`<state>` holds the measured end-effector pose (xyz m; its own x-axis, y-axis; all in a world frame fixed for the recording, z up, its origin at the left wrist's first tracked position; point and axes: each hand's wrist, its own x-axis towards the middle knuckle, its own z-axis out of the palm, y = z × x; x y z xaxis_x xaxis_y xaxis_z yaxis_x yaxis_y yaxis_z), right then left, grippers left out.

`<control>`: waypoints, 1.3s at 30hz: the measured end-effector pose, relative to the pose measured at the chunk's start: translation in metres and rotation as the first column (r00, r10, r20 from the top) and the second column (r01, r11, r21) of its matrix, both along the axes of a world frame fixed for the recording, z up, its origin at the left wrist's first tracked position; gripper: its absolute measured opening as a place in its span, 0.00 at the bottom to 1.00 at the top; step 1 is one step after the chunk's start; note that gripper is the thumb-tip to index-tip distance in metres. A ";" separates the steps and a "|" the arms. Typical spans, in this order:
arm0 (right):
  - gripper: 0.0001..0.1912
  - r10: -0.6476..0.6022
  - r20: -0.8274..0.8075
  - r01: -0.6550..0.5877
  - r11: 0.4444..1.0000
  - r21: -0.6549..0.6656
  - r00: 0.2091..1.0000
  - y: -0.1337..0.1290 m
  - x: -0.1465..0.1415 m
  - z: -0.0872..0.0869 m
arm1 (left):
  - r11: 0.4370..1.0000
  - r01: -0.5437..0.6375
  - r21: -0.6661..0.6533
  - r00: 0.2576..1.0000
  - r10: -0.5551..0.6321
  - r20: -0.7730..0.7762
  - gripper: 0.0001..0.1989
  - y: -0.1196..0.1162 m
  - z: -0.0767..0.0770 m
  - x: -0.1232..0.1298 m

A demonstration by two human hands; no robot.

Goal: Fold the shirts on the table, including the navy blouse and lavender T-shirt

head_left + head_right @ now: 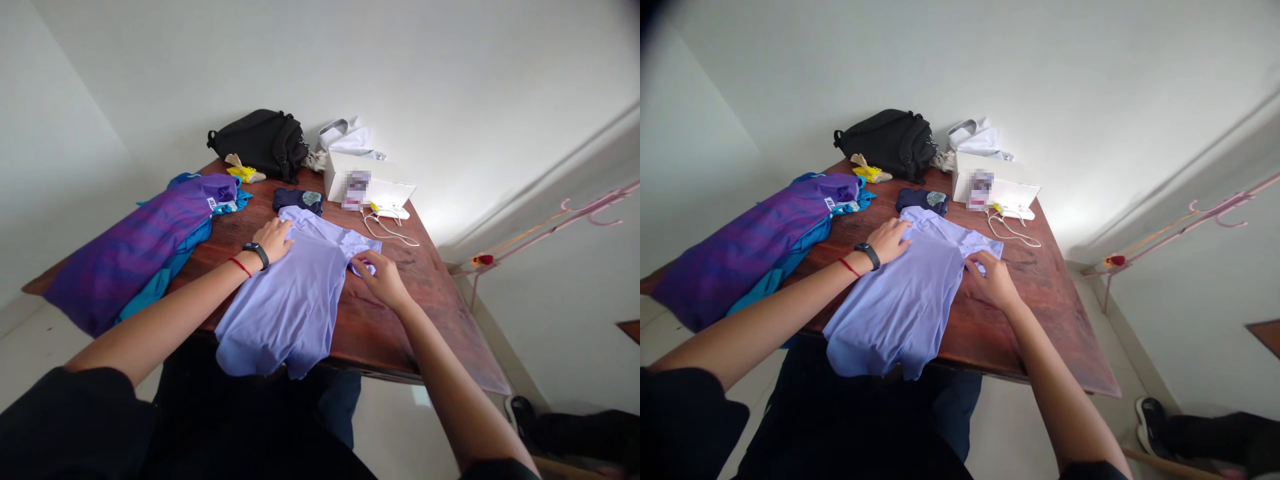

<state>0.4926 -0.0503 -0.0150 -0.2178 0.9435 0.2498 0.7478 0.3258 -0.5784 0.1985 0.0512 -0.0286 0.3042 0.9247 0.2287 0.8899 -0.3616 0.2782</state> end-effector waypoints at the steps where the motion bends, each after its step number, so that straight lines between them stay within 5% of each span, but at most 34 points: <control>1: 0.18 0.033 0.009 -0.033 0.996 -0.079 0.999 -0.020 -0.007 0.006 | 0.999 0.038 0.033 0.999 -0.039 0.012 0.22 -0.018 0.003 -0.009; 4: 0.21 0.264 0.029 -0.239 0.908 -0.345 0.964 -0.086 -0.026 0.011 | 0.965 0.239 0.106 0.961 -0.251 0.114 0.17 -0.085 0.013 -0.041; 7: 0.17 0.489 -0.077 -0.441 0.693 -0.570 0.869 -0.141 -0.042 -0.006 | 0.914 0.398 0.077 0.889 -0.405 0.214 0.13 -0.155 0.015 -0.073; 8: 0.16 0.496 -0.082 -0.443 0.674 -0.591 0.864 -0.154 -0.046 -0.015 | 0.905 0.423 0.048 0.873 -0.421 0.245 0.11 -0.176 0.014 -0.082; 11: 0.16 0.387 -0.071 -0.356 0.739 -0.573 0.919 -0.177 -0.062 -0.042 | 0.914 0.406 -0.004 0.857 -0.379 0.350 0.10 -0.224 0.004 -0.097; 14: 0.20 0.333 -0.124 -0.341 0.744 -0.575 0.935 -0.182 -0.082 -0.057 | 0.916 0.394 -0.083 0.845 -0.325 0.424 0.09 -0.249 -0.005 -0.097; 20: 0.18 0.197 -0.272 -0.306 0.836 -0.455 0.942 -0.181 -0.116 -0.063 | 0.902 0.426 -0.073 0.822 -0.352 0.447 0.10 -0.260 -0.006 -0.093; 23: 0.18 0.117 -0.440 -0.343 0.809 -0.478 0.891 -0.180 -0.118 -0.049 | 0.891 0.451 -0.053 0.817 -0.388 0.428 0.08 -0.265 0.000 -0.096; 25: 0.19 -0.006 -0.616 -0.397 0.760 -0.514 0.787 -0.178 -0.117 -0.033 | 0.881 0.470 -0.044 0.807 -0.409 0.425 0.11 -0.270 0.004 -0.095; 30: 0.20 -0.269 -0.889 -0.523 0.730 -0.439 0.371 -0.160 -0.131 0.010 | 0.922 0.374 0.098 0.784 -0.370 0.498 0.43 -0.277 0.004 -0.070; 33: 0.20 -0.266 -0.935 -0.529 0.773 -0.351 0.233 -0.142 -0.145 0.023 | 0.966 0.215 0.141 0.766 -0.256 0.590 0.36 -0.261 0.004 -0.052; 36: 0.24 -0.204 -0.955 -0.479 0.830 -0.286 0.216 -0.125 -0.155 0.023 | 0.978 0.193 0.075 0.682 -0.188 0.707 0.24 -0.232 0.008 -0.046; 39: 0.27 -0.086 -0.941 -0.375 0.902 -0.213 0.328 -0.115 -0.156 0.015 | 0.977 0.214 -0.001 0.590 -0.129 0.797 0.19 -0.203 0.014 -0.048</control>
